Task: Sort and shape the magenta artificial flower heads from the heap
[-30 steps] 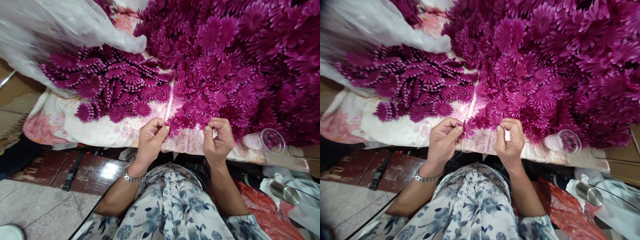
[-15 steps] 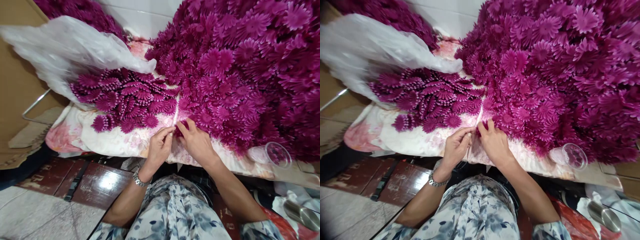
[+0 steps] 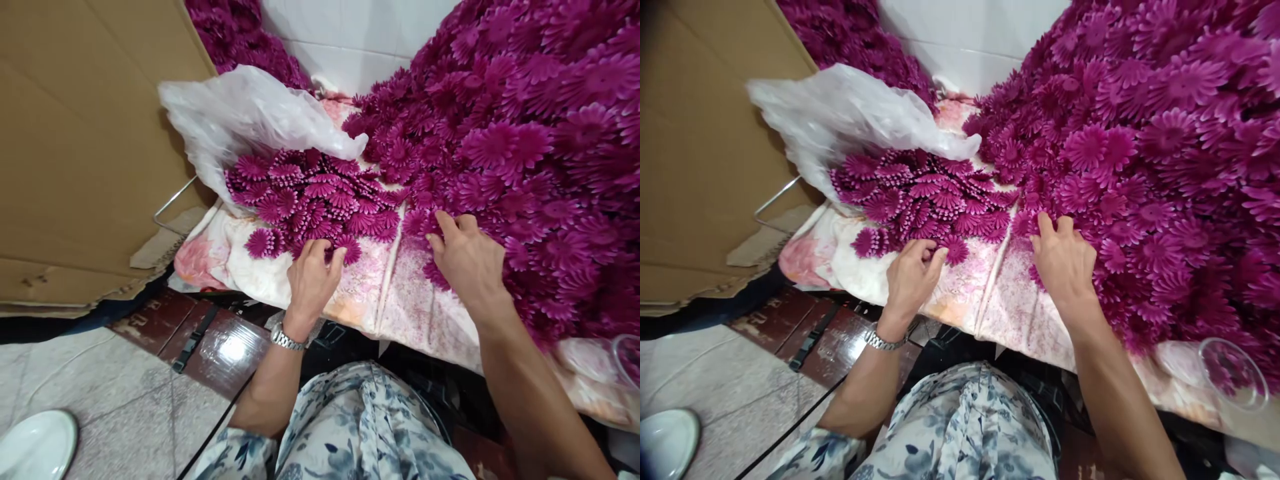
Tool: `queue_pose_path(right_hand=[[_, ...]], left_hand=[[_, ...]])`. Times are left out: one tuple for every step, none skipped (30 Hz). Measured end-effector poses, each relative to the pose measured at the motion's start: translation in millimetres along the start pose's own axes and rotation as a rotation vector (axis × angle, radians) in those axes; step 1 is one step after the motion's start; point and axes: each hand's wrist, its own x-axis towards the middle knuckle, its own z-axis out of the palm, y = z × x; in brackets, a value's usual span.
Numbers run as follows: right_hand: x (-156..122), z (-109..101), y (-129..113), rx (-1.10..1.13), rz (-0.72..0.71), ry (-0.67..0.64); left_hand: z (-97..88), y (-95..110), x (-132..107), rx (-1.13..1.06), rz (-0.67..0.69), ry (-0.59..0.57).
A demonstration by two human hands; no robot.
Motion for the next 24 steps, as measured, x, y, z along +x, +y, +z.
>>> queue_pose_path(right_hand=[[3,5,0,-0.018,-0.001,-0.044],[4,10,0,-0.031,-0.015,-0.087],[4,13,-1,-0.040,-0.036,-0.119],[3,15,-1,-0.046,-0.058,-0.134],[2,15,0,-0.048,-0.078,-0.129],[1,13,1,-0.044,-0.093,-0.109],[-1,10,2,-0.029,-0.104,-0.082],[-3,6,4,-0.001,-0.111,-0.058],[-4,1,6,0.038,-0.117,-0.041],[-5,-3,8,0.086,-0.125,-0.030],[-6,-7,10,0.139,-0.134,-0.017],[-7,-11,12,0.193,-0.148,0.001],[-9,-14,13,0.242,-0.164,0.028],[-11,-16,14,0.286,-0.180,0.063],[-13,-18,15,0.327,-0.193,0.105],[-15,-20,14,0.366,-0.203,0.149],[-18,-22,13,0.412,-0.213,0.189],[-22,-23,11,0.470,-0.222,0.213],[-26,-25,7,0.543,-0.226,0.217],[-30,-26,3,0.630,-0.226,0.194],[-35,-27,-1,0.726,-0.223,0.148],[-39,-27,-6,0.815,-0.215,0.087],[-43,-26,-10,0.884,-0.203,0.033],[-47,-24,-12,0.922,-0.194,0.010]], left_hand=[[-0.1,2,1,0.034,0.001,-0.032],[-0.2,4,2,0.053,0.002,-0.052],[-0.1,5,2,0.056,-0.001,-0.059],[0.1,6,1,0.037,-0.009,-0.057],[0.2,6,0,-0.005,-0.019,-0.050],[0.3,6,-1,-0.067,-0.034,-0.040],[0.1,6,-2,-0.142,-0.047,-0.027],[-0.4,5,-4,-0.227,-0.058,-0.016],[-1.3,5,-5,-0.316,-0.067,-0.008],[-2.5,5,-6,-0.409,-0.078,-0.007],[-3.9,5,-7,-0.504,-0.091,-0.013],[-5.4,6,-8,-0.600,-0.108,-0.026],[-6.8,7,-10,-0.697,-0.126,-0.046],[-7.7,8,-11,-0.791,-0.146,-0.071],[-8.2,10,-13,-0.879,-0.164,-0.097],[-8.1,12,-15,-0.959,-0.179,-0.119],[-7.5,14,-17,-1.030,-0.192,-0.141],[-6.5,16,-20,-1.090,-0.203,-0.165],[-5.1,19,-22,-1.139,-0.212,-0.191],[-3.6,22,-25,-1.175,-0.218,-0.220],[-2.0,26,-27,-1.193,-0.216,-0.251],[-0.5,29,-30,-1.191,-0.203,-0.282],[1.0,33,-31,-1.167,-0.177,-0.306],[2.4,36,-33,-1.118,-0.135,-0.312]])
